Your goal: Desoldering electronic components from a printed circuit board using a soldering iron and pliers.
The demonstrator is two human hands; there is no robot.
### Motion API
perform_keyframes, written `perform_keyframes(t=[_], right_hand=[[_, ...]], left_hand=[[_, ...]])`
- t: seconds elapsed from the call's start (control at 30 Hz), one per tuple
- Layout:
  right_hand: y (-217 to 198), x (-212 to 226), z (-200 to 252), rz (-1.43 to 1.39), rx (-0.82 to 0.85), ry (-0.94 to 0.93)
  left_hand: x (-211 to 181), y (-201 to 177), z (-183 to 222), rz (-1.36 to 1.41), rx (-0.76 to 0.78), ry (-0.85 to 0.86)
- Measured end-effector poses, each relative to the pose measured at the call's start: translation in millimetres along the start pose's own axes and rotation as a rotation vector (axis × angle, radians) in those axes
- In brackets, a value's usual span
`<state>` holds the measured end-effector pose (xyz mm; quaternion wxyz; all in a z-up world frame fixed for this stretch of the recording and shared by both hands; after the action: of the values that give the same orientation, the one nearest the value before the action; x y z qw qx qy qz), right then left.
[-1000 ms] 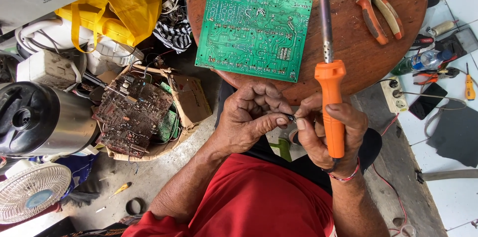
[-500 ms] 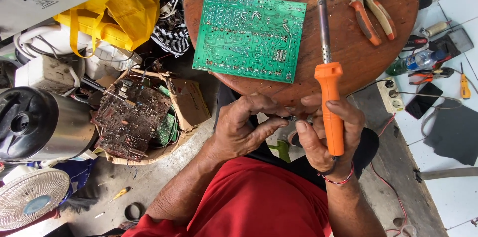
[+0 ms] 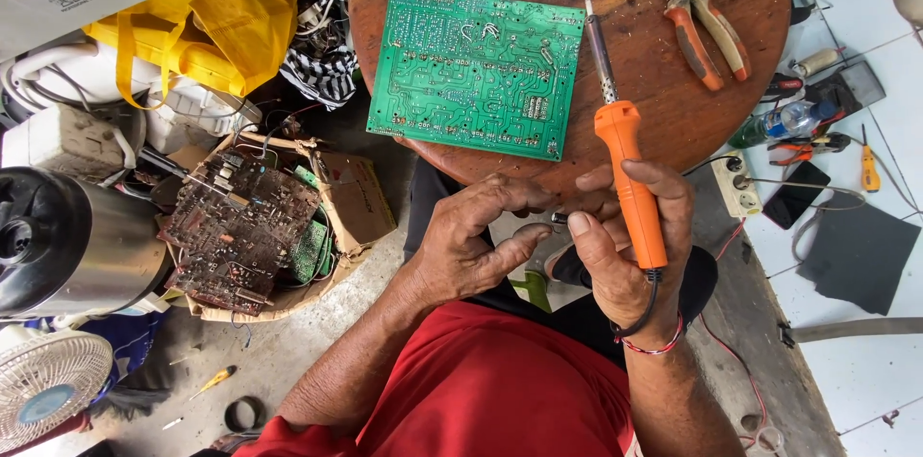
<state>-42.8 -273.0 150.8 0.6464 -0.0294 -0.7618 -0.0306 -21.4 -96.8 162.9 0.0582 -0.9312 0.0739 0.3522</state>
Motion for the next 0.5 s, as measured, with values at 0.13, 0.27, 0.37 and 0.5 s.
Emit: perform_keyframes(t=[0.13,0.27,0.37,0.5], right_hand=[[6,10,0,0.070,-0.017,0.019],[-1,1,1,0.106,-0.023,0.037],[-3,-7,2,0.070,-0.025,0.052],[0,-5,1,0.098,-0.008,0.029]], left_hand=[[3,1,1,0.024,-0.027,0.007],[2,0,0,0.073,-0.041,0.005],[3,0,1,0.052,-0.061,0.016],[1,0,-1,0.046,-0.073,0.025]])
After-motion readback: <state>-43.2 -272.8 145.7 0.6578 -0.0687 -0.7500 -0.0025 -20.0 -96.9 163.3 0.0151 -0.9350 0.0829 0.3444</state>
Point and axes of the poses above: each hand's wrist, its own z-axis away from the middle knuckle, its own y-axis out of the palm, x = y × z, the point moved 6 cm from there along -z, towards the middle knuckle, and after that the axes turned 15 degrees about y, right-handed, at the moved point
